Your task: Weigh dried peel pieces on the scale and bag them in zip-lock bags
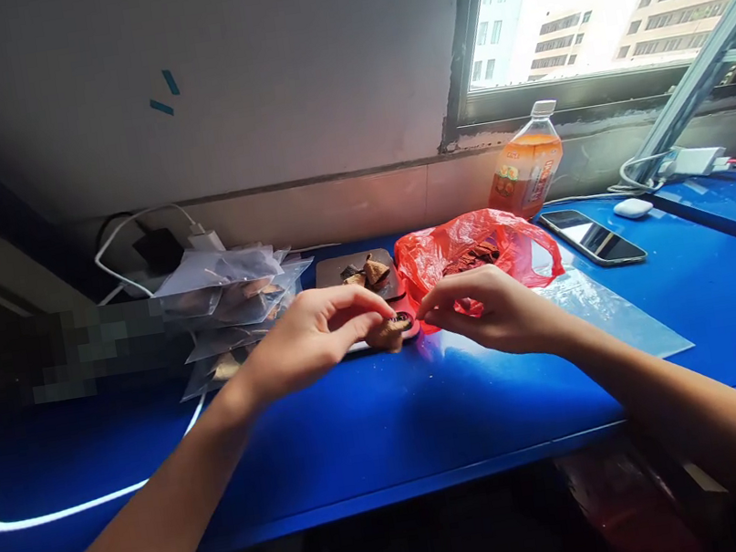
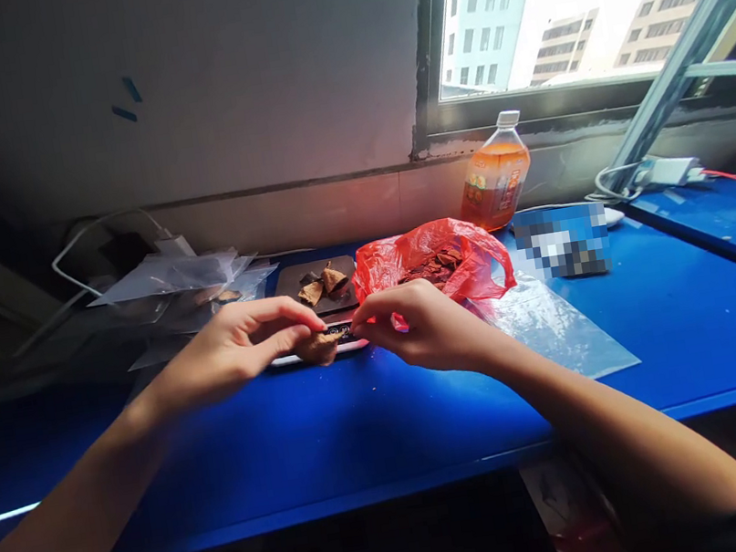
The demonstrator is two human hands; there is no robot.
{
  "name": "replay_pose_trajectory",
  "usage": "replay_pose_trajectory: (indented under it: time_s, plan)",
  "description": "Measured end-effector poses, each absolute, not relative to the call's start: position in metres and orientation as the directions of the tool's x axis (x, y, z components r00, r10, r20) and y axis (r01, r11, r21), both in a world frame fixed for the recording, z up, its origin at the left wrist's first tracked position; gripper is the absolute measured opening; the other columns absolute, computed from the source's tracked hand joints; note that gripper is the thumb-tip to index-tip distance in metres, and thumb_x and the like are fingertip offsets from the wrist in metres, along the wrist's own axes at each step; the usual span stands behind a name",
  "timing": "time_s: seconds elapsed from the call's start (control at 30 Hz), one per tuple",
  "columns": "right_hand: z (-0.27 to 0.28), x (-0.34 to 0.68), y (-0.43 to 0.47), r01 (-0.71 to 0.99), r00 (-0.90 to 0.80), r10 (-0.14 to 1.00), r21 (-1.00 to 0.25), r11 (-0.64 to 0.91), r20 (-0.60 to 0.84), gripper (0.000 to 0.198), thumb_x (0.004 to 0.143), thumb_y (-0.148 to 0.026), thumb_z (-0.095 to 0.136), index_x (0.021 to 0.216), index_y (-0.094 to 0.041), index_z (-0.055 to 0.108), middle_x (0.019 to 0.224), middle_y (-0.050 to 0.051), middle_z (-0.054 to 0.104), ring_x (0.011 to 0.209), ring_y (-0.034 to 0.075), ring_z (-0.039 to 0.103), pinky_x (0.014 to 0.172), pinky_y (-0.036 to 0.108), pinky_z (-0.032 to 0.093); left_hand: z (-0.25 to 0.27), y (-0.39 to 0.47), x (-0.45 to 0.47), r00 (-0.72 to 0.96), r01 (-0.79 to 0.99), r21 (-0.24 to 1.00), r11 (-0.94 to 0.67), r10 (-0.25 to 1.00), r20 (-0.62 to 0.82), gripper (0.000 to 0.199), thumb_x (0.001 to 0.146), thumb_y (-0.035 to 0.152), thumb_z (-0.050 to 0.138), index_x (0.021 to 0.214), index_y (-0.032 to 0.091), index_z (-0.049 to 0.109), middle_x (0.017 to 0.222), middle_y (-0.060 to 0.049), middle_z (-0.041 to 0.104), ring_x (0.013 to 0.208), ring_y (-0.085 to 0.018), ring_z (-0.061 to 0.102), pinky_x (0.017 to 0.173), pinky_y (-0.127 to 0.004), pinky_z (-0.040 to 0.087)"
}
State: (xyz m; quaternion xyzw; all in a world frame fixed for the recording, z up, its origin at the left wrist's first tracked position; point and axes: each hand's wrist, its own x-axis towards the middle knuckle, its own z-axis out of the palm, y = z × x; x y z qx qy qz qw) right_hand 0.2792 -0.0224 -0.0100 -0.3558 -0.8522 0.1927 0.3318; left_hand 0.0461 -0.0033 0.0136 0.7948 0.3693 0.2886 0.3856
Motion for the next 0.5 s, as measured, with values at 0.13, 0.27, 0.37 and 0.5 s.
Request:
replay_pose_trajectory:
  time_s: [0.13, 0.27, 0.37, 0.5]
  plan:
    - [-0.009, 0.281, -0.022, 0.528, -0.469, 0.719, -0.49, 0.694, 0.512, 0.016, 0.089, -0.025, 0.054, 0.082, -0.015, 0.065, 0.067, 0.001, 0.064, 0.057, 0.009, 0.052, 0.055, 0.02, 0.038, 0.012, 0.014, 0.034, 0.272, 0.601, 0.648, -0.469, 0.881, 0.386, 0.012, 0.08, 0.026, 0.062, 0.087, 0.02, 0.07, 0.079, -0.001, 0.075, 0.07, -0.017, 0.069, 0.066, -0.026, 0.055]
    - [-0.011, 0.281, -0.022, 0.592, -0.506, 0.678, -0.356, 0.723, 0.533, 0.015, 0.09, -0.021, 0.052, 0.082, -0.017, 0.064, 0.072, 0.003, 0.065, 0.064, 0.011, 0.054, 0.063, 0.022, 0.04, 0.007, 0.025, 0.025, 0.159, 0.823, 0.381, -0.421, 0.815, 0.557, 0.011, 0.08, 0.026, 0.061, 0.083, 0.02, 0.069, 0.079, -0.002, 0.074, 0.063, -0.017, 0.065, 0.066, -0.029, 0.052]
    - [-0.013, 0.28, -0.021, 0.603, -0.562, 0.645, -0.277, 0.748, 0.518, 0.017, 0.091, -0.02, 0.049, 0.084, -0.018, 0.064, 0.075, 0.003, 0.065, 0.069, 0.013, 0.055, 0.067, 0.024, 0.04, -0.003, 0.031, 0.022, 0.223, 0.873, 0.249, -0.42, 0.797, 0.561, 0.014, 0.081, 0.021, 0.055, 0.088, 0.02, 0.068, 0.084, -0.003, 0.074, 0.065, -0.018, 0.066, 0.065, -0.029, 0.05]
    - [-0.014, 0.281, -0.021, 0.607, -0.59, 0.615, -0.215, 0.765, 0.522, 0.019, 0.093, -0.023, 0.047, 0.086, -0.019, 0.065, 0.072, 0.003, 0.063, 0.069, 0.014, 0.054, 0.068, 0.026, 0.04, -0.014, 0.039, 0.024, 0.28, 0.918, 0.094, -0.385, 0.798, 0.534, 0.021, 0.081, 0.016, 0.05, 0.093, 0.021, 0.066, 0.076, -0.002, 0.073, 0.065, -0.019, 0.067, 0.059, -0.027, 0.047]
